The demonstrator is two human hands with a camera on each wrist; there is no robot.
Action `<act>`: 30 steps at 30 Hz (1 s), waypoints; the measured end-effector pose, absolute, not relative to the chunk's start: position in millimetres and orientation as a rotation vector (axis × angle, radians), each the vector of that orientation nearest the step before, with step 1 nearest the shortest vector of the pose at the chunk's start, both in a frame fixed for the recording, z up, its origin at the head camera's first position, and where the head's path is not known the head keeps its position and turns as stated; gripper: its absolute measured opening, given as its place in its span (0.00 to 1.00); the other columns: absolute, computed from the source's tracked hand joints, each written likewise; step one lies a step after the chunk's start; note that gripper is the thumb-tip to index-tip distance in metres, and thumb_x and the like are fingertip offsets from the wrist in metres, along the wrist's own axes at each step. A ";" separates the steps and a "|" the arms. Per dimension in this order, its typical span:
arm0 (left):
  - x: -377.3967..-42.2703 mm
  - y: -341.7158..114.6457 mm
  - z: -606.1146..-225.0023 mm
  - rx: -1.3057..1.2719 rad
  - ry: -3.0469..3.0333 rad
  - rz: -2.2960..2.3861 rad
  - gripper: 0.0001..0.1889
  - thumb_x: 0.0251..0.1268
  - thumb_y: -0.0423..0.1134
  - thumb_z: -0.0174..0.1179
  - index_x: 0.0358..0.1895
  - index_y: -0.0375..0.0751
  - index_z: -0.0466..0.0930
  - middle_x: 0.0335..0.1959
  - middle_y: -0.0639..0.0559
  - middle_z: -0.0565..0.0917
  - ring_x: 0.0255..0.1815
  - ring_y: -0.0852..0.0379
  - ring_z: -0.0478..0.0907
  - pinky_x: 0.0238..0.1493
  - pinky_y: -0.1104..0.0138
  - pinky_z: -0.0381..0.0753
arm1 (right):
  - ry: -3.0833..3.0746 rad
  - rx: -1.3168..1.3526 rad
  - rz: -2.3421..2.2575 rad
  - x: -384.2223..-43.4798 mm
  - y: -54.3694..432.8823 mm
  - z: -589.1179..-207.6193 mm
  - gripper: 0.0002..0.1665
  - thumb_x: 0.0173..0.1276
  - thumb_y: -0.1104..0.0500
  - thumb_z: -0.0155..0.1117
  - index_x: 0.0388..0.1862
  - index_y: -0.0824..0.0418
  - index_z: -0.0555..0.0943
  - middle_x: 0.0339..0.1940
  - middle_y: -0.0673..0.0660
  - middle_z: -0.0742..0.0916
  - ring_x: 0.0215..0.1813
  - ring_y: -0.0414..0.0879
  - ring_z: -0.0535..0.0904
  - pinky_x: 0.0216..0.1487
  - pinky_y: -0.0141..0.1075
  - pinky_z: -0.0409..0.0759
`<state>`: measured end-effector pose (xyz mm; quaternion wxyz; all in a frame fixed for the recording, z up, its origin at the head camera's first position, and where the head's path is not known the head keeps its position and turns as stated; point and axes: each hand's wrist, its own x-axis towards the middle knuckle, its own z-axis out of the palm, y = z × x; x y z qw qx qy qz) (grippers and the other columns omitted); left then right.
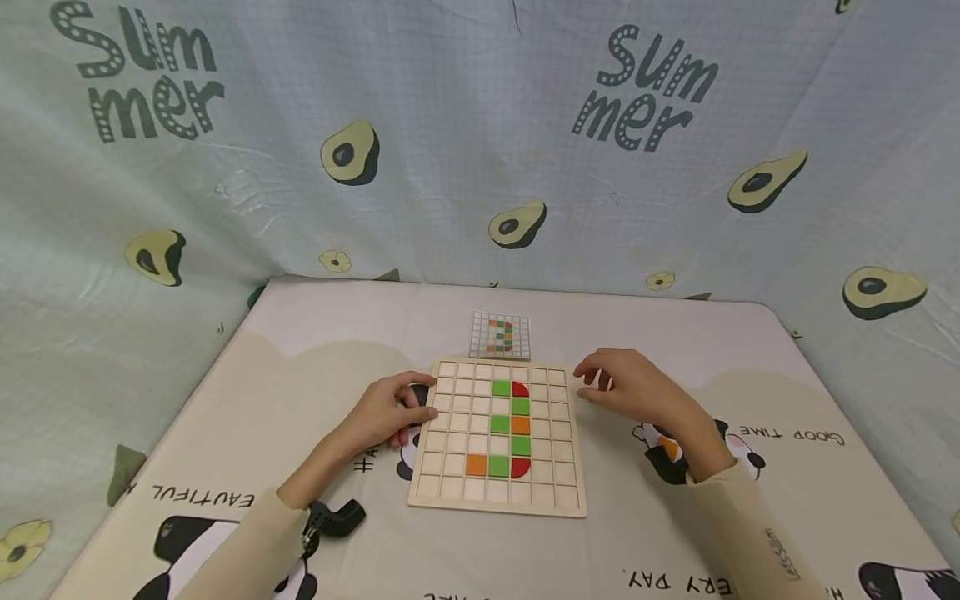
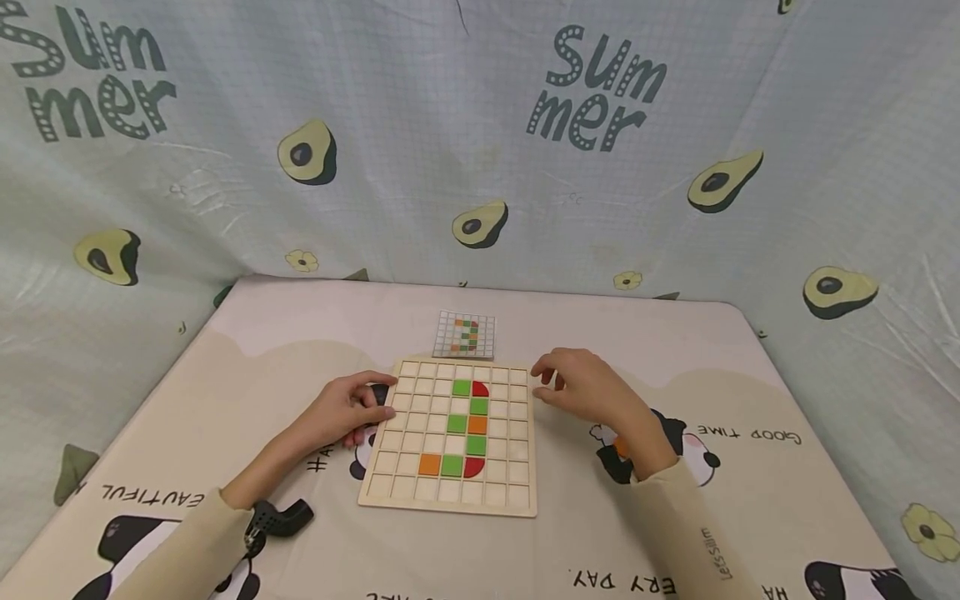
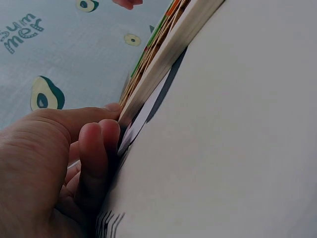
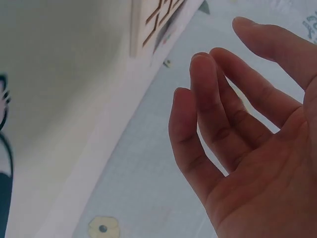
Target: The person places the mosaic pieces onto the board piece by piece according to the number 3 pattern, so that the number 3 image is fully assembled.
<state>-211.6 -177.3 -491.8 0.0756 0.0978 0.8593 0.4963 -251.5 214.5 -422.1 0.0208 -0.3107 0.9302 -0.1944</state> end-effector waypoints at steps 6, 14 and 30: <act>-211.2 -177.0 -490.5 0.292 2.584 1.483 0.28 0.65 0.41 0.72 0.68 0.45 0.77 0.22 0.52 0.81 0.10 0.58 0.74 0.12 0.64 0.78 | 2.858 -0.964 -0.647 -248.0 234.0 -424.7 0.16 0.69 0.54 0.73 0.52 0.61 0.86 0.39 0.48 0.87 0.37 0.37 0.80 0.36 0.32 0.80; -211.2 -177.5 -492.1 0.293 2.573 1.495 0.28 0.66 0.41 0.72 0.68 0.45 0.77 0.23 0.51 0.81 0.10 0.58 0.74 0.13 0.63 0.78 | 2.814 -0.922 -0.669 -241.6 258.5 -433.6 0.19 0.70 0.51 0.73 0.53 0.62 0.86 0.38 0.47 0.86 0.35 0.35 0.79 0.33 0.31 0.80; -212.2 -176.7 -493.5 0.322 2.575 1.490 0.27 0.66 0.41 0.71 0.68 0.46 0.77 0.23 0.51 0.81 0.10 0.57 0.74 0.12 0.64 0.77 | 2.713 -0.753 -0.708 -229.7 309.2 -442.3 0.19 0.62 0.47 0.79 0.46 0.56 0.86 0.34 0.45 0.84 0.34 0.32 0.78 0.36 0.30 0.80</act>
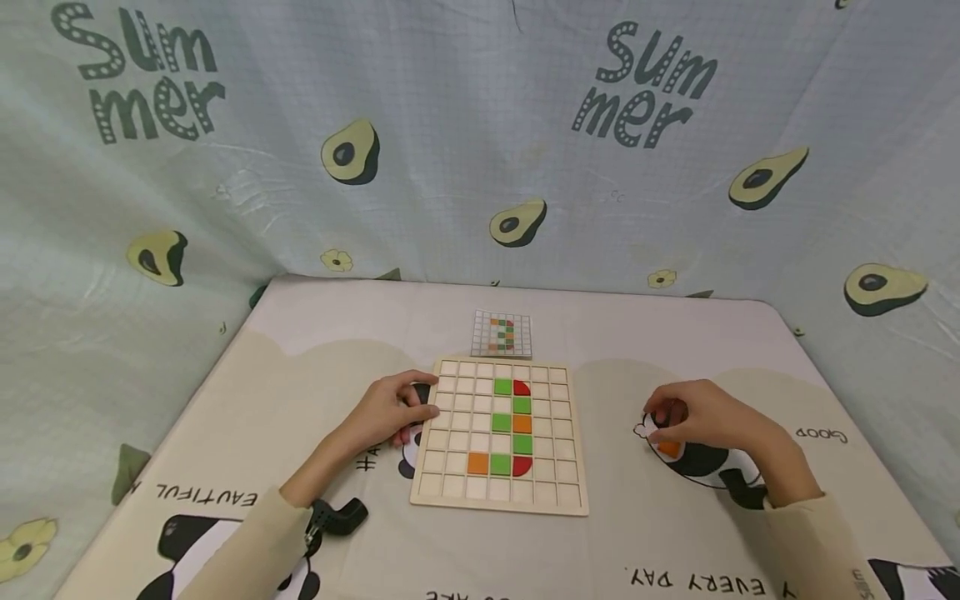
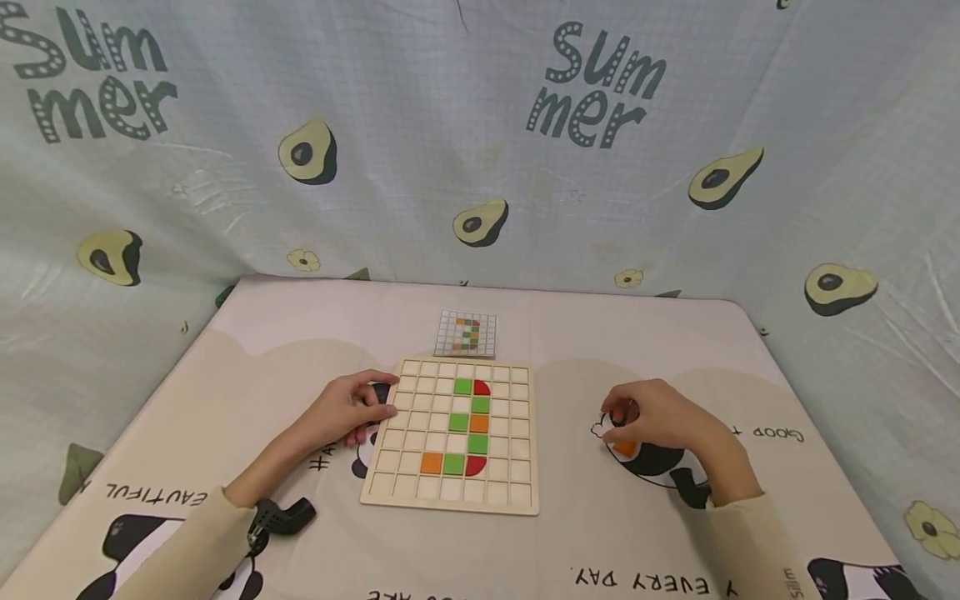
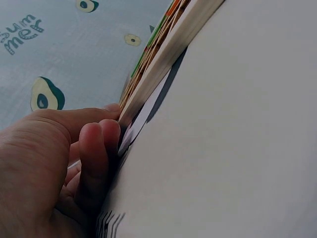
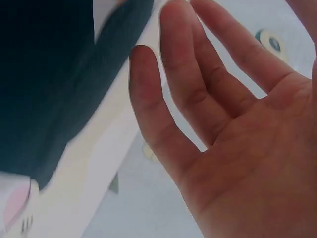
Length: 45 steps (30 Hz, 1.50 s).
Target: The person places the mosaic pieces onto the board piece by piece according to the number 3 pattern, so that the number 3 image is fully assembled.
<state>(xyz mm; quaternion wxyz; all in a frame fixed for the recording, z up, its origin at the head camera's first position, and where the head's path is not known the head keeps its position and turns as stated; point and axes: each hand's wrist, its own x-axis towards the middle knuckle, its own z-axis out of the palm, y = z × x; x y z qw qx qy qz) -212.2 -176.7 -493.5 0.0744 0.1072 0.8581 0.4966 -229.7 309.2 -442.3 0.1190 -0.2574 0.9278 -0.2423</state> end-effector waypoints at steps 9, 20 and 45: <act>-212.6 -177.8 -494.7 0.321 2.578 1.496 0.27 0.66 0.41 0.71 0.68 0.45 0.77 0.23 0.51 0.81 0.10 0.57 0.74 0.12 0.64 0.77 | 2.613 -0.654 -0.671 -231.7 322.2 -437.1 0.20 0.56 0.51 0.81 0.41 0.57 0.83 0.32 0.48 0.82 0.35 0.37 0.76 0.35 0.32 0.77; -214.2 -175.8 -495.5 0.324 2.574 1.484 0.28 0.66 0.41 0.71 0.68 0.45 0.77 0.22 0.51 0.81 0.10 0.57 0.74 0.12 0.63 0.78 | 2.592 -0.650 -0.637 -231.4 322.2 -443.6 0.21 0.51 0.51 0.84 0.35 0.56 0.80 0.28 0.48 0.81 0.32 0.38 0.75 0.32 0.32 0.76; -211.5 -176.7 -491.1 0.320 2.549 1.511 0.27 0.67 0.40 0.70 0.69 0.44 0.77 0.23 0.51 0.80 0.11 0.57 0.74 0.12 0.62 0.78 | 2.597 -0.645 -0.700 -233.9 312.2 -447.9 0.13 0.58 0.64 0.76 0.40 0.59 0.80 0.33 0.51 0.82 0.35 0.42 0.78 0.37 0.32 0.81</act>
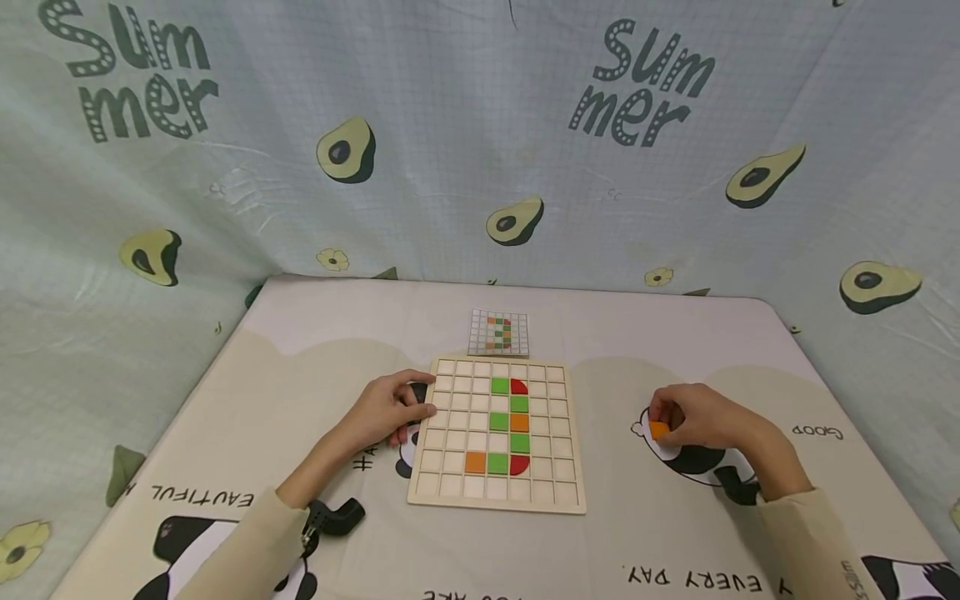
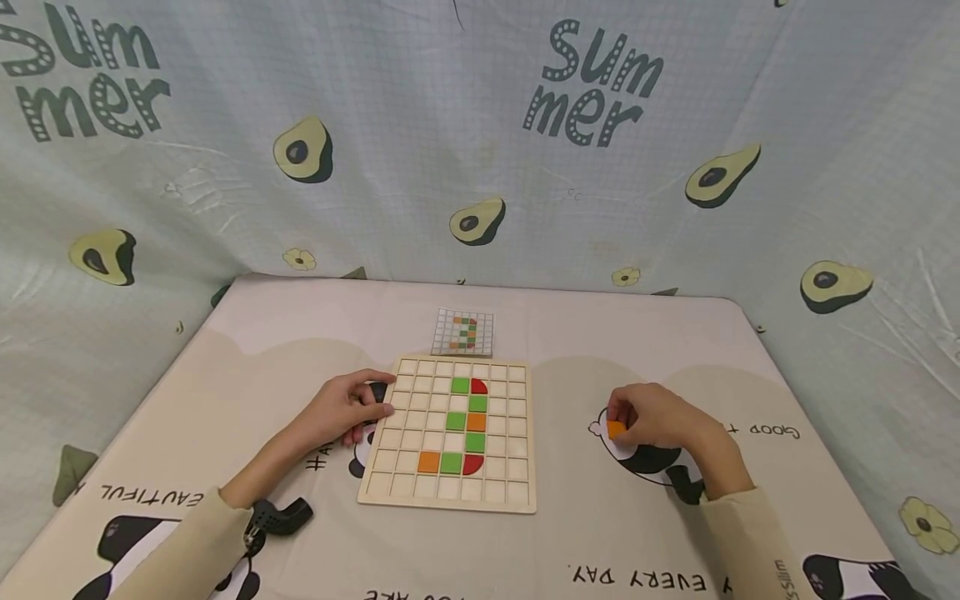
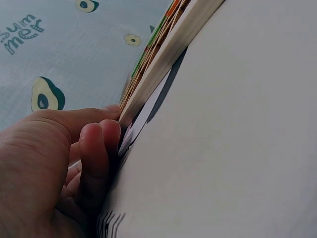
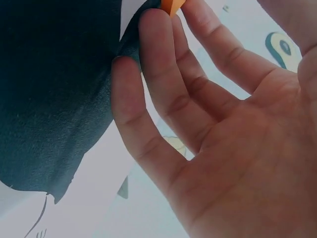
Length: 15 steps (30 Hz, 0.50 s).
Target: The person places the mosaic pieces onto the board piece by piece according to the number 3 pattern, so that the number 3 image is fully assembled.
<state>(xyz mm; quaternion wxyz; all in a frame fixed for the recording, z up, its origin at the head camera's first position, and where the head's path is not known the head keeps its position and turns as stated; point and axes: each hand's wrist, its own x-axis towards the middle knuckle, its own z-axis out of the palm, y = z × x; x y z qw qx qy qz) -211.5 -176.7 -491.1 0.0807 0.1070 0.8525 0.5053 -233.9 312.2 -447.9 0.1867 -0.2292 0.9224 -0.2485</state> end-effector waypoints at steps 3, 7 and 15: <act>-211.4 -176.5 -491.3 0.323 2.547 1.515 0.27 0.67 0.40 0.70 0.69 0.44 0.77 0.23 0.51 0.80 0.11 0.57 0.74 0.12 0.62 0.78 | 2.599 -0.659 -0.709 -233.6 311.7 -447.2 0.13 0.59 0.64 0.75 0.40 0.59 0.81 0.34 0.51 0.82 0.35 0.42 0.77 0.36 0.31 0.81; -211.3 -176.4 -491.1 0.322 2.546 1.518 0.27 0.67 0.40 0.70 0.68 0.44 0.77 0.23 0.51 0.80 0.11 0.57 0.74 0.12 0.63 0.78 | 2.622 -0.689 -0.706 -233.5 311.3 -446.3 0.12 0.60 0.63 0.75 0.41 0.58 0.81 0.34 0.50 0.83 0.34 0.40 0.77 0.36 0.30 0.81; -211.5 -177.5 -494.4 0.331 2.546 1.521 0.27 0.67 0.41 0.70 0.68 0.44 0.77 0.23 0.50 0.80 0.11 0.57 0.74 0.12 0.62 0.79 | 2.687 -0.732 -0.682 -233.1 310.3 -445.1 0.12 0.61 0.63 0.75 0.42 0.58 0.83 0.36 0.50 0.84 0.34 0.39 0.77 0.35 0.30 0.81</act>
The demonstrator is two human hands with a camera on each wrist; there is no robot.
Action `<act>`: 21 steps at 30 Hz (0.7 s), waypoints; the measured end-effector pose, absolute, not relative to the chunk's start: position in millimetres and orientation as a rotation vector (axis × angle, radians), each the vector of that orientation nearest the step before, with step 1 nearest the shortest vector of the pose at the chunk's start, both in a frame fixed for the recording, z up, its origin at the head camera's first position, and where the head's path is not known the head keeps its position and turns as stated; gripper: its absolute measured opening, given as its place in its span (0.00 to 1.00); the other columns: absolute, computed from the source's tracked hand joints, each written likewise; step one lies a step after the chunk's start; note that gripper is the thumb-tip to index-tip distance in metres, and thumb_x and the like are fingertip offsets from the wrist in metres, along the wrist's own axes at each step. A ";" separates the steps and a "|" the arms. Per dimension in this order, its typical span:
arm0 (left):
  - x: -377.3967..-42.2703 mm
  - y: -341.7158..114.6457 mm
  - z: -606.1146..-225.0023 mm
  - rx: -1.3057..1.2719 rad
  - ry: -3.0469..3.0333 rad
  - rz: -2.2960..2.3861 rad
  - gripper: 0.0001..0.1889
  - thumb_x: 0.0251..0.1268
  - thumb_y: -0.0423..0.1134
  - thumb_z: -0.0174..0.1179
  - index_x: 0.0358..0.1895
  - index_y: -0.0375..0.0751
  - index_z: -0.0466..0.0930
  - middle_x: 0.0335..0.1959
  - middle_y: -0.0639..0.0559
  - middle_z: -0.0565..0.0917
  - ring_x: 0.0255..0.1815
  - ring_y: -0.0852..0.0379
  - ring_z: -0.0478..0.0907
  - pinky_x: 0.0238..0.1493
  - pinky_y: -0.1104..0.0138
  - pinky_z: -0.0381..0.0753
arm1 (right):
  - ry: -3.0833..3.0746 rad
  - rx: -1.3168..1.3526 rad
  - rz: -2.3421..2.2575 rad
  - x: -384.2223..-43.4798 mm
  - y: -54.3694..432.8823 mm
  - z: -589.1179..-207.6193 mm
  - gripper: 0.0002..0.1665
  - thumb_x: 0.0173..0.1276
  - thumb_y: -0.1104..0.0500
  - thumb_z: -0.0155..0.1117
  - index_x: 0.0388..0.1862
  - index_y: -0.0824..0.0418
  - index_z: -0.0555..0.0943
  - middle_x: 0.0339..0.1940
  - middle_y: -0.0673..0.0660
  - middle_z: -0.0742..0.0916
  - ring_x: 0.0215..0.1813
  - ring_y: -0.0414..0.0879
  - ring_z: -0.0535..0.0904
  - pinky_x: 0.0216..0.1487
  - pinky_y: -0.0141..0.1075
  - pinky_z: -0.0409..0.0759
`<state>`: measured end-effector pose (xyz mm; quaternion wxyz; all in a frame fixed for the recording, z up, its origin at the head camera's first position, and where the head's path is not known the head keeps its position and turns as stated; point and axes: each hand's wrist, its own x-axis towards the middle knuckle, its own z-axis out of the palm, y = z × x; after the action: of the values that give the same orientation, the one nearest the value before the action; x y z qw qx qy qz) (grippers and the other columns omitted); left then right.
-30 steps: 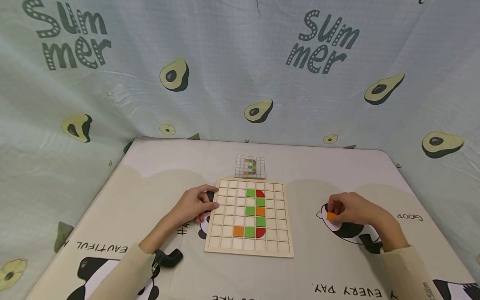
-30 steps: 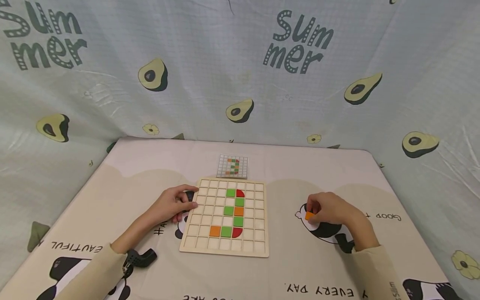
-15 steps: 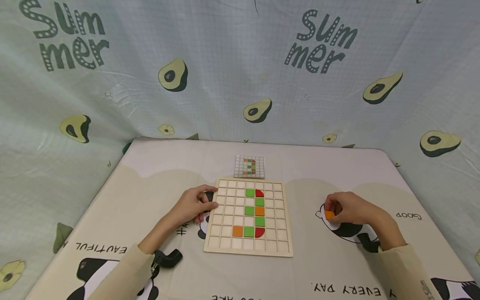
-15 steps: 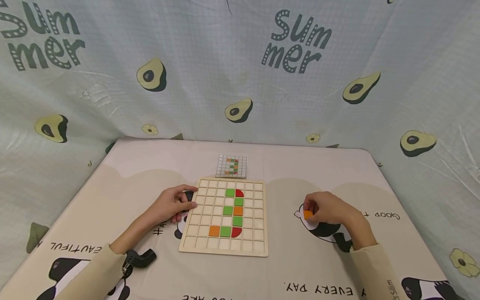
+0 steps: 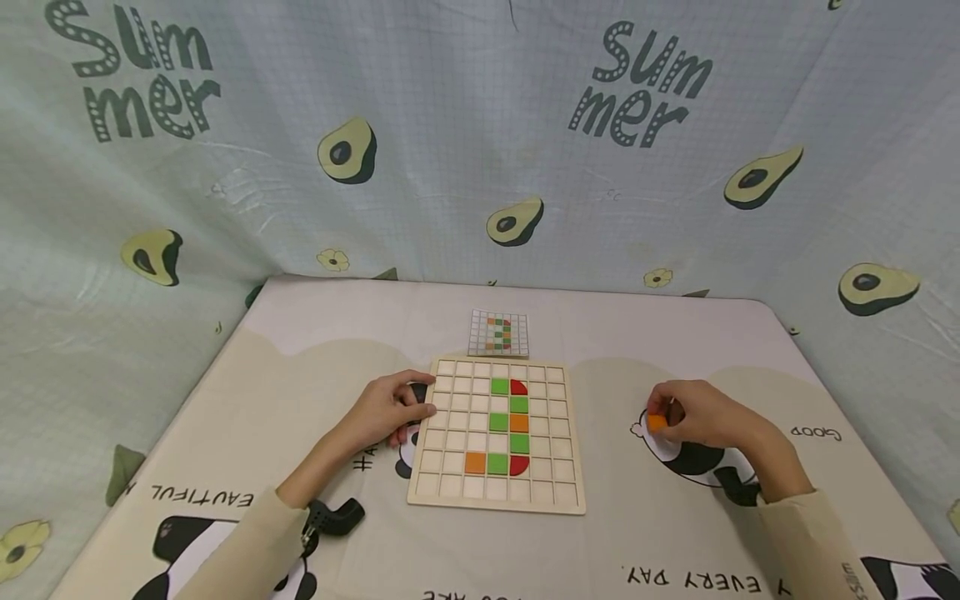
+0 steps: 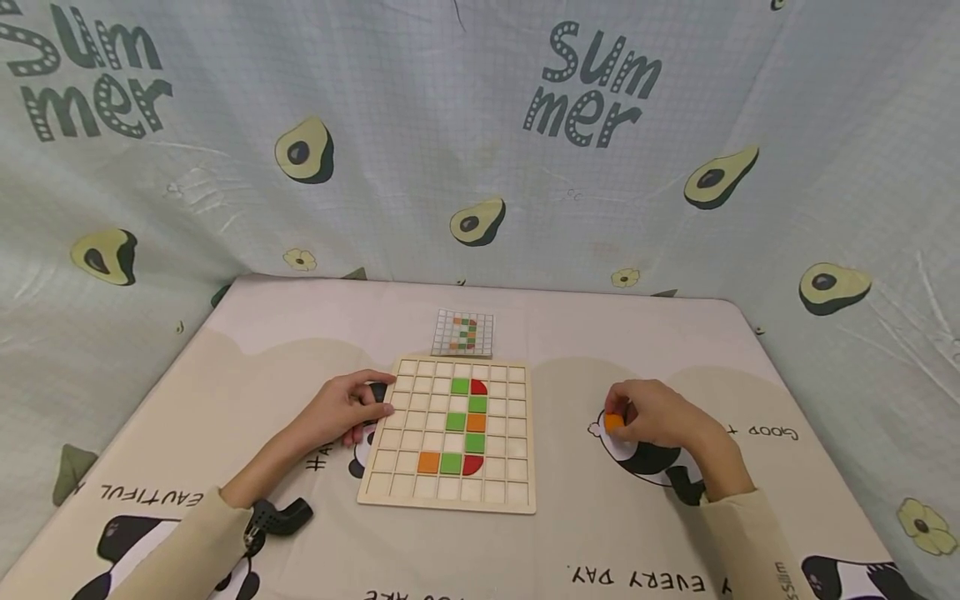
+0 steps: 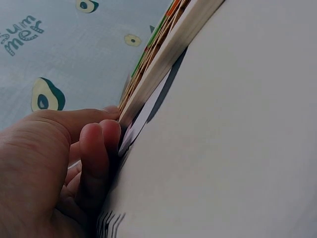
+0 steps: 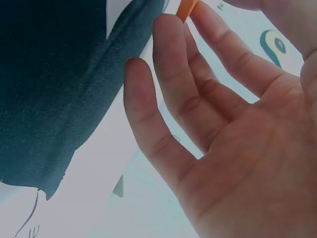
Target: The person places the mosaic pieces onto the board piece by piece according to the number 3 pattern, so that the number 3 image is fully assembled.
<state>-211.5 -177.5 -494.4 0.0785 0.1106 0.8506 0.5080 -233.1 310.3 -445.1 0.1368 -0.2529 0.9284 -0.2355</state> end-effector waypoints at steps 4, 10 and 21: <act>-212.1 -178.0 -496.6 0.336 2.552 1.517 0.27 0.68 0.41 0.70 0.68 0.45 0.77 0.23 0.50 0.80 0.10 0.57 0.74 0.12 0.62 0.79 | 2.708 -0.730 -0.697 -232.9 310.0 -443.7 0.13 0.61 0.64 0.75 0.44 0.58 0.83 0.39 0.50 0.85 0.35 0.39 0.77 0.35 0.30 0.81; -212.7 -177.8 -497.4 0.348 2.567 1.508 0.27 0.67 0.41 0.70 0.68 0.44 0.77 0.22 0.51 0.80 0.10 0.57 0.74 0.12 0.61 0.79 | 2.748 -0.798 -0.775 -232.0 311.8 -442.1 0.14 0.62 0.66 0.74 0.46 0.58 0.83 0.41 0.50 0.86 0.36 0.36 0.78 0.37 0.30 0.83; -212.9 -178.0 -497.5 0.358 2.566 1.505 0.26 0.68 0.41 0.70 0.67 0.44 0.78 0.22 0.51 0.80 0.10 0.57 0.75 0.13 0.61 0.79 | 2.801 -0.853 -0.806 -231.2 309.3 -443.0 0.15 0.62 0.66 0.74 0.47 0.57 0.84 0.40 0.47 0.86 0.35 0.33 0.77 0.38 0.30 0.82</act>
<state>-212.9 -178.0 -497.5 0.0726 0.1192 0.8542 0.5009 -231.2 309.3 -443.0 0.0520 -0.2805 0.9210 -0.2651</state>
